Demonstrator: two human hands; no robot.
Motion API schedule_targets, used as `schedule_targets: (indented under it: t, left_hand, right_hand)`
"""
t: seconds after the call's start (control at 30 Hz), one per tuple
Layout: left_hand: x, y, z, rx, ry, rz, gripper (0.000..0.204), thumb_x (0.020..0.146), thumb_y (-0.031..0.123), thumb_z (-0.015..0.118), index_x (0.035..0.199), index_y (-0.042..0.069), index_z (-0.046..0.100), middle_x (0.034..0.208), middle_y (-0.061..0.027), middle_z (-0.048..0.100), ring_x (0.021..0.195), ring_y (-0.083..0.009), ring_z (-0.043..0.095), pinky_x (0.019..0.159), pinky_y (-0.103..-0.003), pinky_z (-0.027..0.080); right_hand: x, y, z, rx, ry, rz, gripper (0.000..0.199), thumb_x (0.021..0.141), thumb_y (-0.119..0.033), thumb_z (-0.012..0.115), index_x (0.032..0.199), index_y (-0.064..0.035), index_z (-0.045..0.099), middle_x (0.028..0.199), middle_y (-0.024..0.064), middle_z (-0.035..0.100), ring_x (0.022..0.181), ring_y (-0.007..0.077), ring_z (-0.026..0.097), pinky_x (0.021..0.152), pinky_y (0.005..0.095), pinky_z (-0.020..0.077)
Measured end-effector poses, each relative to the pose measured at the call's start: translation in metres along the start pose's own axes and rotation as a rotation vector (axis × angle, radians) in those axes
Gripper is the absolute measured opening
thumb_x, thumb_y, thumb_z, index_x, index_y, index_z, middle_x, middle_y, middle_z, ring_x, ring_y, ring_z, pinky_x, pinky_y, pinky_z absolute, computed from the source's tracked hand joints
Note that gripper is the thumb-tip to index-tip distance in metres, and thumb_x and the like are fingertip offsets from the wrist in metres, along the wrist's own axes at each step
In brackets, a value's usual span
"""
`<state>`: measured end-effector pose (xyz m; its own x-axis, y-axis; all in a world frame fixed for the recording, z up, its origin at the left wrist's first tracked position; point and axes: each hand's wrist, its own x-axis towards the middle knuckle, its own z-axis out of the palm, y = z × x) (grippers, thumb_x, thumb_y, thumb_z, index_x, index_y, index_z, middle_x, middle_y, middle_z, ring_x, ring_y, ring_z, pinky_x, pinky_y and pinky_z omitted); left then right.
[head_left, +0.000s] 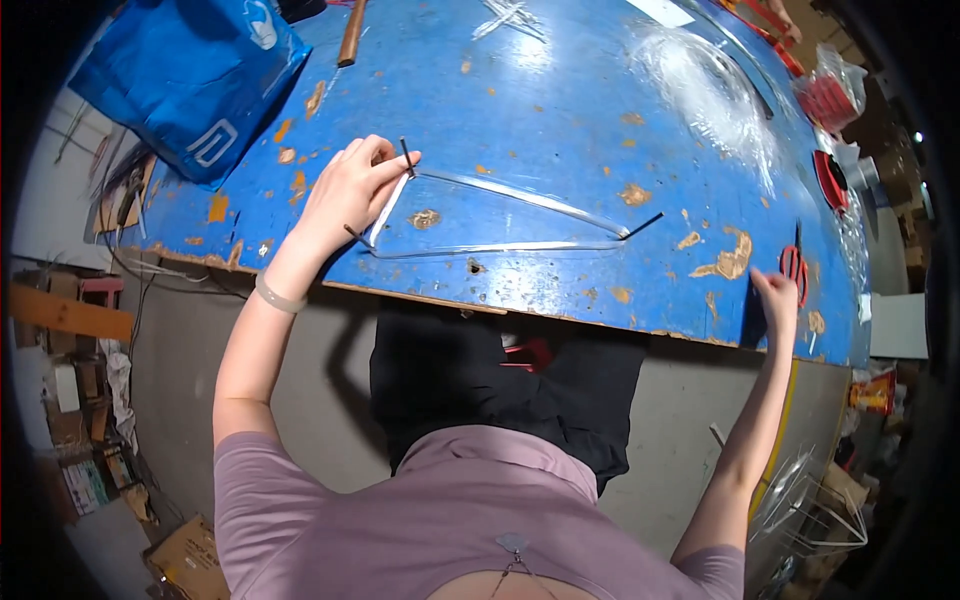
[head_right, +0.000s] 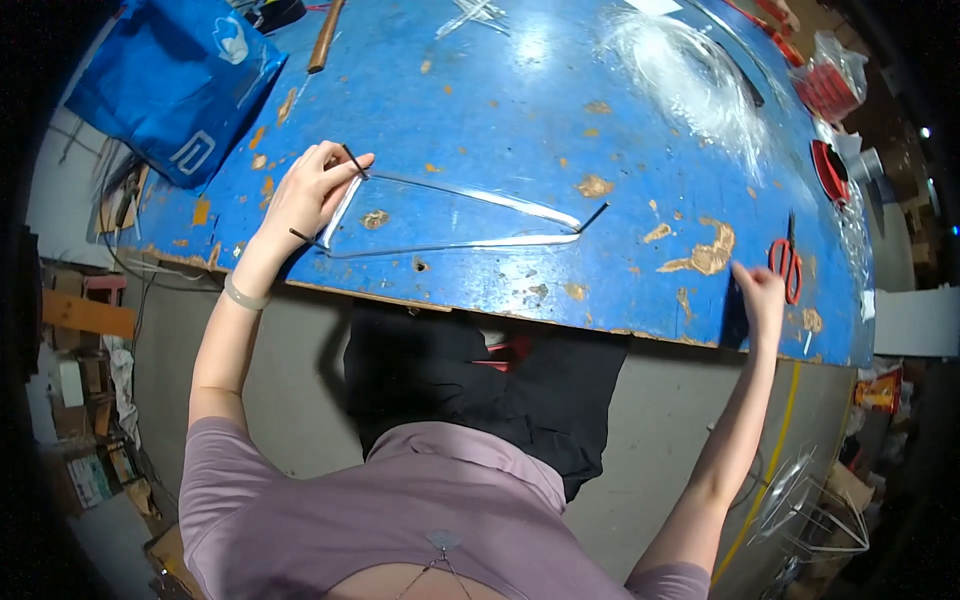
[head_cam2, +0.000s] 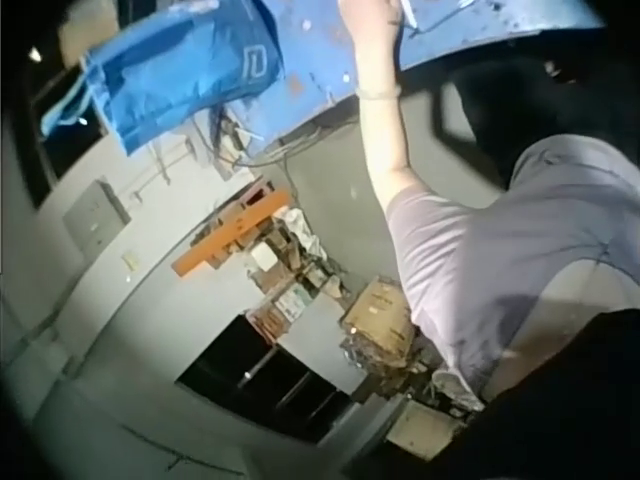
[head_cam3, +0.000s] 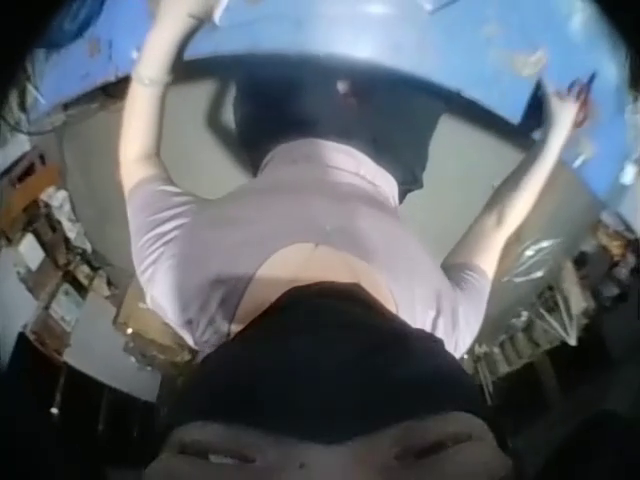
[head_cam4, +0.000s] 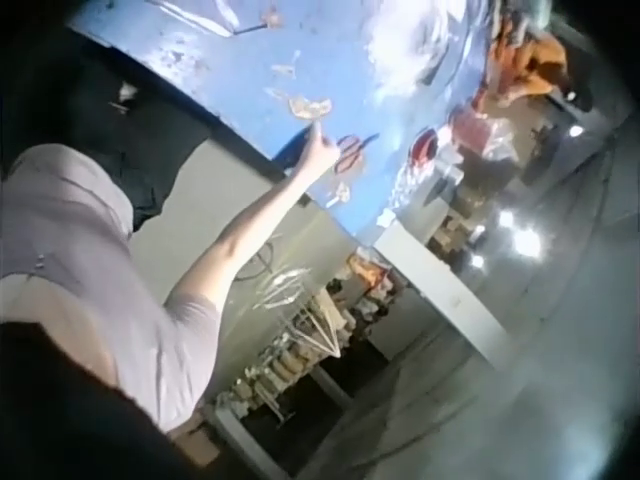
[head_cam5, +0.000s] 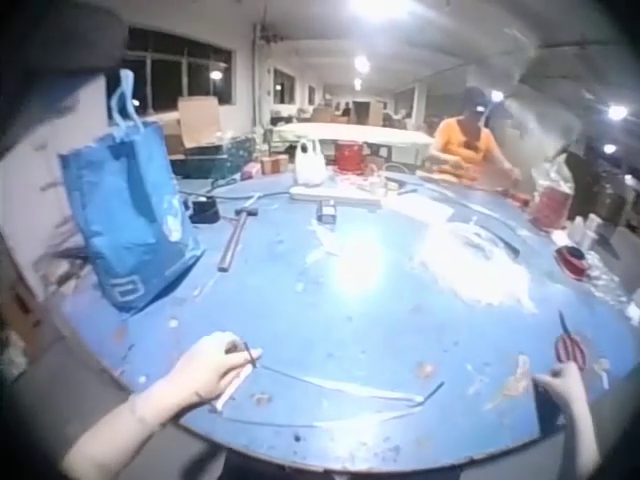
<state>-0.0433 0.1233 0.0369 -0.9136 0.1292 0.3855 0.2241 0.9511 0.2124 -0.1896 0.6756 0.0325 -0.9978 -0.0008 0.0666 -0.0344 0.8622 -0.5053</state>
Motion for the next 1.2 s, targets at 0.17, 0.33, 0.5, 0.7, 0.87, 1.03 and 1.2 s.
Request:
schedule_targets:
  t: [0.17,0.33,0.5,0.7,0.87,1.03,1.2]
  left_hand:
    - [-0.013,-0.015,-0.036,-0.158,0.088,-0.127,0.021,0.079,0.01,0.057,0.099,0.006,0.06,0.095,-0.0098,0.054,0.08,-0.0243,0.056,0.069,-0.03,0.046]
    - [0.006,0.048,-0.06,-0.018,0.511,-0.23,0.017,0.077,0.007,0.057,0.094,0.005,0.061,0.092,-0.0104,0.055,0.079,-0.024,0.056,0.069,-0.032,0.046]
    - [0.026,0.184,-0.006,-0.66,0.345,0.163,0.015,0.071,0.004,0.059,0.086,0.003,0.06,0.082,-0.0108,0.057,0.079,-0.0254,0.056,0.069,-0.033,0.046]
    - [-0.036,0.422,0.106,-1.052,-0.231,0.714,0.034,0.065,0.022,0.061,0.088,-0.002,0.055,0.102,-0.02,0.048,0.103,-0.0313,0.041,0.079,-0.043,0.038]
    - [-0.092,0.474,0.119,-1.167,-0.723,0.811,0.029,0.073,0.023,0.056,0.088,-0.002,0.057,0.088,-0.0141,0.056,0.077,-0.0261,0.055,0.065,-0.038,0.043]
    - [-0.056,0.324,0.088,-1.797,-1.644,0.246,0.029,0.088,0.028,0.045,0.08,0.005,0.061,0.066,0.005,0.053,0.059,-0.0051,0.043,0.051,-0.021,0.036]
    - [-0.068,0.145,0.033,-1.98,-0.964,-0.376,0.031,0.083,0.03,0.054,0.073,0.0,0.054,0.057,0.0021,0.044,0.044,-0.0036,0.031,0.038,-0.019,0.022]
  right_hand:
    - [-0.089,0.043,-0.031,0.123,-0.051,0.206,0.028,0.079,-0.026,0.063,0.061,-0.0067,0.054,0.05,-0.0073,0.038,0.046,0.002,0.032,0.041,0.0204,0.023]
    - [-0.212,0.062,-0.055,0.404,-0.102,0.339,0.022,0.079,-0.024,0.063,0.071,-0.0038,0.058,0.052,-0.0061,0.04,0.047,0.0029,0.033,0.042,0.0193,0.0234]
    - [-0.306,0.094,-0.056,0.583,-0.171,0.488,0.023,0.079,-0.023,0.063,0.076,-0.0003,0.059,0.052,-0.0036,0.043,0.047,0.0047,0.036,0.042,0.0198,0.0244]
    - [-0.356,0.024,-0.07,0.38,-0.203,0.594,0.011,0.076,-0.011,0.062,0.077,-0.0002,0.063,0.062,0.0015,0.054,0.061,0.0103,0.045,0.057,0.0244,0.0376]
    - [-0.371,0.009,-0.092,0.337,-0.328,0.459,0.011,0.073,-0.005,0.062,0.076,0.0049,0.06,0.061,0.0019,0.053,0.059,0.0114,0.045,0.057,0.0254,0.0368]
    - [-0.348,0.0,-0.112,0.287,-0.565,0.293,0.01,0.071,-0.004,0.062,0.075,0.0052,0.059,0.062,0.0045,0.054,0.06,0.0125,0.046,0.058,0.0251,0.0371]
    - [-0.314,0.027,-0.112,0.309,-0.443,0.309,0.015,0.073,-0.011,0.064,0.073,0.0036,0.06,0.059,0.0018,0.051,0.058,0.0099,0.045,0.056,0.0221,0.0349]
